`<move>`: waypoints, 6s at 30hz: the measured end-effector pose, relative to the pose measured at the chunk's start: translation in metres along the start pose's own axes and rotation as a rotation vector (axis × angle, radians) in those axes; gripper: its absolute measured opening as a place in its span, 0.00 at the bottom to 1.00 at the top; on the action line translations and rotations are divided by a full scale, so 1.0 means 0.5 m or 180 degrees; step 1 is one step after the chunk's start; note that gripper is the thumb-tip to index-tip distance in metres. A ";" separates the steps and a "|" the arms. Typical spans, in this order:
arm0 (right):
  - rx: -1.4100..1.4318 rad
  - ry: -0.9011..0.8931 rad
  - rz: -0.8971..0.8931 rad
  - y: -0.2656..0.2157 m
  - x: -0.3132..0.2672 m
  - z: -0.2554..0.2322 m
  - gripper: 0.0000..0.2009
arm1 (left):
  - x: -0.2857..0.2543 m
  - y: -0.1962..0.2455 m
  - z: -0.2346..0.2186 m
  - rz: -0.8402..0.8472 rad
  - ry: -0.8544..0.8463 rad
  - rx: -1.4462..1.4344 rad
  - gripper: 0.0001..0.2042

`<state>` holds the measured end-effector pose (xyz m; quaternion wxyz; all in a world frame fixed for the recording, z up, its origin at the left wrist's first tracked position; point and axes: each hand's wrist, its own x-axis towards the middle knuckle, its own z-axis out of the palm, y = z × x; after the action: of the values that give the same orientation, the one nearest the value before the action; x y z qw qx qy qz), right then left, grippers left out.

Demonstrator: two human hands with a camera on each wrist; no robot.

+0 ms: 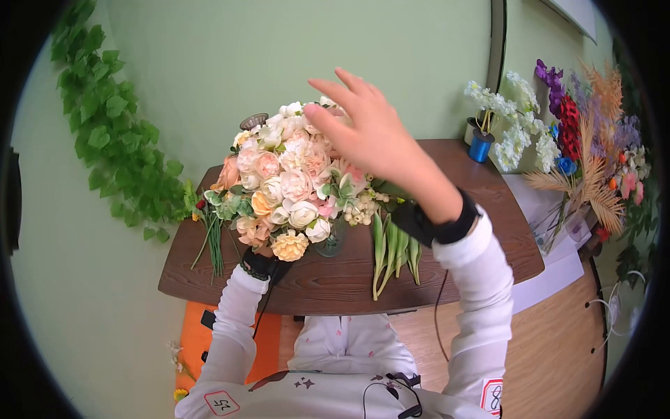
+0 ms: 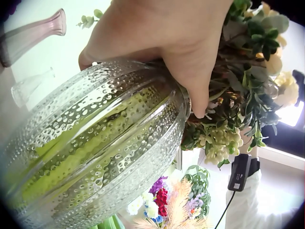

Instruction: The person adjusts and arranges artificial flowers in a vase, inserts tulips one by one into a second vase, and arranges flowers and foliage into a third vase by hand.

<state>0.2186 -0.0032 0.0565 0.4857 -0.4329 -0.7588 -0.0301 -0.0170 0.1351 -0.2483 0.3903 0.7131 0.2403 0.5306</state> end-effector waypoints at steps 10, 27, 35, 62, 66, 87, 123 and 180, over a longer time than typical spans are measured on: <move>-0.0223 -0.1959 0.0457 0.046 0.080 0.046 0.28 | 0.003 -0.006 -0.016 -0.0006 0.0029 0.0024 0.19; -0.0213 -0.1738 0.0346 0.054 0.032 0.067 0.25 | 0.004 -0.023 -0.018 -0.0041 0.0013 0.0014 0.19; 0.0135 -0.1720 0.0304 0.086 0.033 0.067 0.28 | -0.005 -0.028 -0.017 -0.0098 -0.0040 0.0037 0.19; 0.0708 -0.1794 0.1422 0.113 0.045 0.052 0.30 | 0.014 -0.024 -0.029 -0.0121 -0.0141 0.0189 0.18; 0.0346 -0.1426 0.0869 0.097 0.054 0.048 0.31 | 0.031 -0.024 -0.029 -0.0119 -0.0150 0.0207 0.18; 0.0637 -0.1847 0.0611 0.105 0.038 0.060 0.28 | 0.016 -0.042 -0.041 -0.0237 -0.0185 0.0246 0.18; 0.2556 -0.0375 0.1707 0.134 -0.260 0.188 0.18 | 0.007 -0.034 -0.037 -0.0331 -0.0372 0.0376 0.18; 0.3103 -0.1622 0.1646 -0.099 -0.259 0.079 0.29 | -0.078 -0.110 0.046 -0.0558 0.0005 0.0340 0.17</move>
<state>0.1763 -0.0969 -0.0444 0.4226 -0.3245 -0.6479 0.5444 -0.0039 0.1307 -0.3184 0.3964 0.7087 0.3300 0.4813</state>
